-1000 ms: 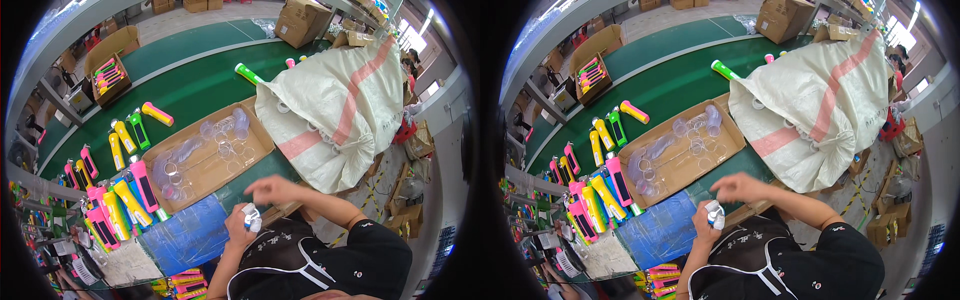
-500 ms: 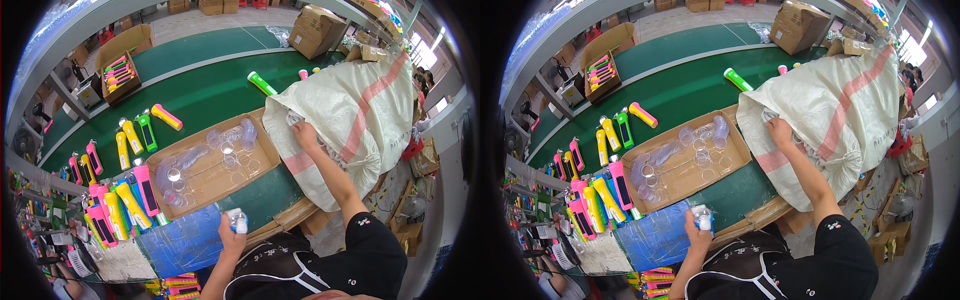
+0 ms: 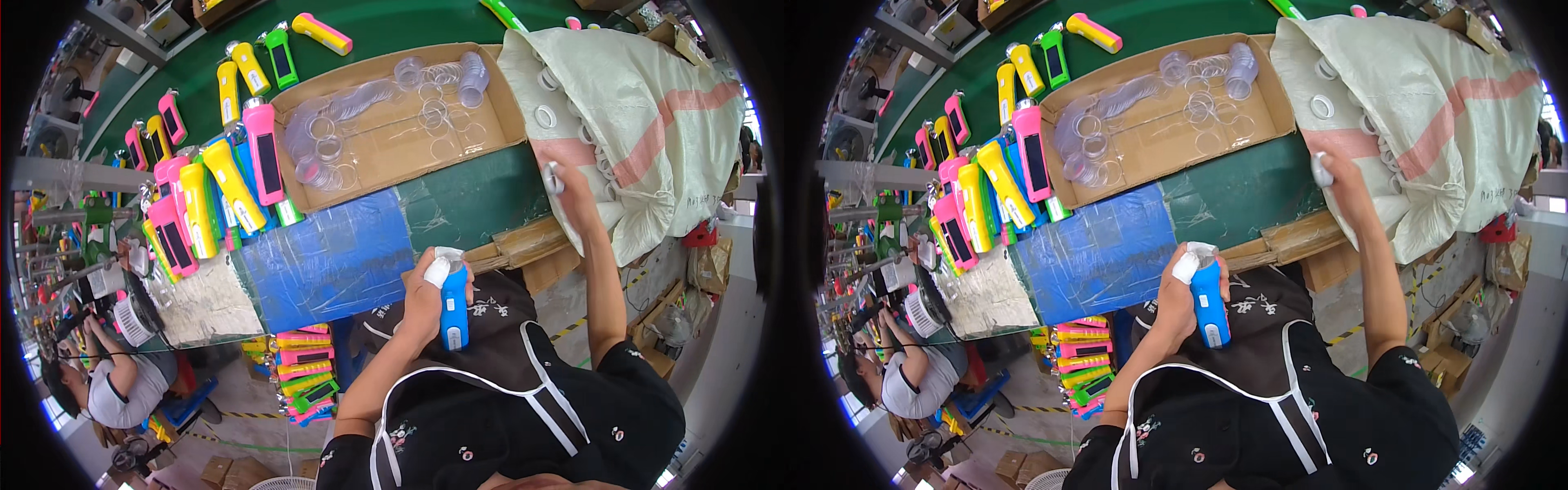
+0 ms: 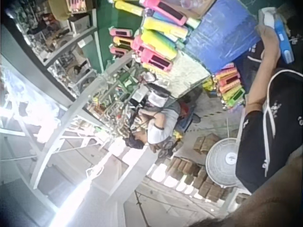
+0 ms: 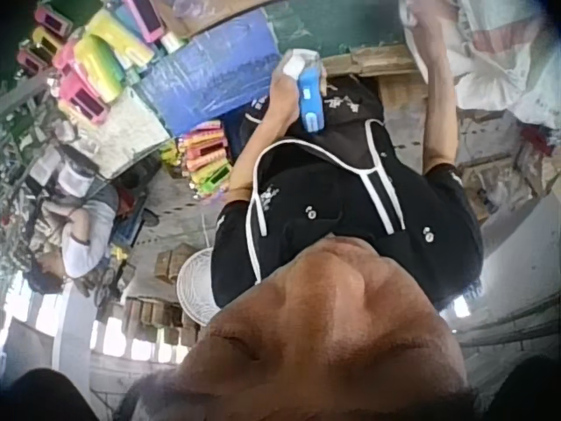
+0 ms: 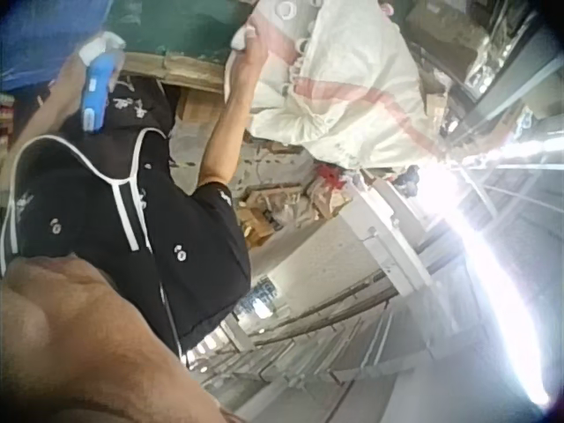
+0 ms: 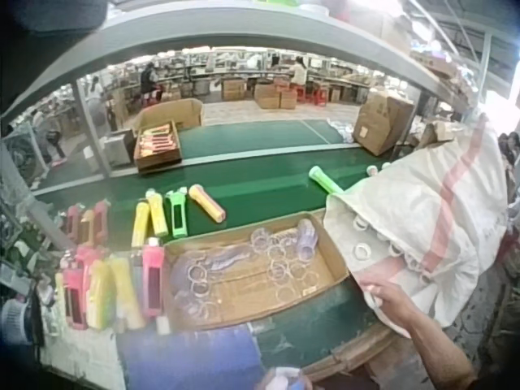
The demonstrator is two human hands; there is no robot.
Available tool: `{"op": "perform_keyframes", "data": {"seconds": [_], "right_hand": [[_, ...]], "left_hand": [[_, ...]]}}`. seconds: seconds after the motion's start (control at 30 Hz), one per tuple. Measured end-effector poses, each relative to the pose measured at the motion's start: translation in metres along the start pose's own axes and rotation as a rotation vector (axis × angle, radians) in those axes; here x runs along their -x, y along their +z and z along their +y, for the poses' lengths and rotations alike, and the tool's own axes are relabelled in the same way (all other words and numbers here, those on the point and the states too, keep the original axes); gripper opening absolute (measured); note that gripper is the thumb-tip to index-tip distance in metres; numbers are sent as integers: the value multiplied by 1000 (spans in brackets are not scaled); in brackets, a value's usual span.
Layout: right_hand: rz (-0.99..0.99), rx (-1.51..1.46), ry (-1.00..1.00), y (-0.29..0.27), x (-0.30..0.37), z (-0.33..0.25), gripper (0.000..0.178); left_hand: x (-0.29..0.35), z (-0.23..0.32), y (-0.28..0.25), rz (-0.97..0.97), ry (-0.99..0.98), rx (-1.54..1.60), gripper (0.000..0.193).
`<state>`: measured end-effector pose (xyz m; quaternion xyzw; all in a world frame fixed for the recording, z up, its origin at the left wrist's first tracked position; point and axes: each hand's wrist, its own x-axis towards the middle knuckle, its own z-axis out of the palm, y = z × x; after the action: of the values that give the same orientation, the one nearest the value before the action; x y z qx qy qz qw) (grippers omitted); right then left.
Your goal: The person assembles flashlights by fitting plastic caps and transparent lenses onto the flashlight bodies, tests the flashlights by turning them on, and places them into cardboard boxes.
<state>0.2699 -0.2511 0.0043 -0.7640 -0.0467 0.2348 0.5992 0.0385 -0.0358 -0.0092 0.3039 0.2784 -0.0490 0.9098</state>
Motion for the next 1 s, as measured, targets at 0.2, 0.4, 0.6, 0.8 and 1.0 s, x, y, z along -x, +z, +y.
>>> {"op": "perform_keyframes", "data": {"seconds": [0.2, 0.4, 0.6, 0.8, 1.0], "right_hand": [[-232, -98, -262, 127, 102, -10, 19], [-336, 327, -417, 136, 123, -15, 17], [-475, 206, -122, 128, 102, -26, 15], [-609, 372, 82, 133, 82, -58, 18], [-789, -20, 84, 124, 80, -30, 13]], "left_hand": [[10, -5, -2, 5, 14, 16, 30], [18, -14, -10, -2, 63, -23, 36], [24, 3, -23, -182, 172, -38, 42], [21, 17, -30, -256, 144, -543, 44], [21, 7, -36, -251, 244, -505, 32]]}}
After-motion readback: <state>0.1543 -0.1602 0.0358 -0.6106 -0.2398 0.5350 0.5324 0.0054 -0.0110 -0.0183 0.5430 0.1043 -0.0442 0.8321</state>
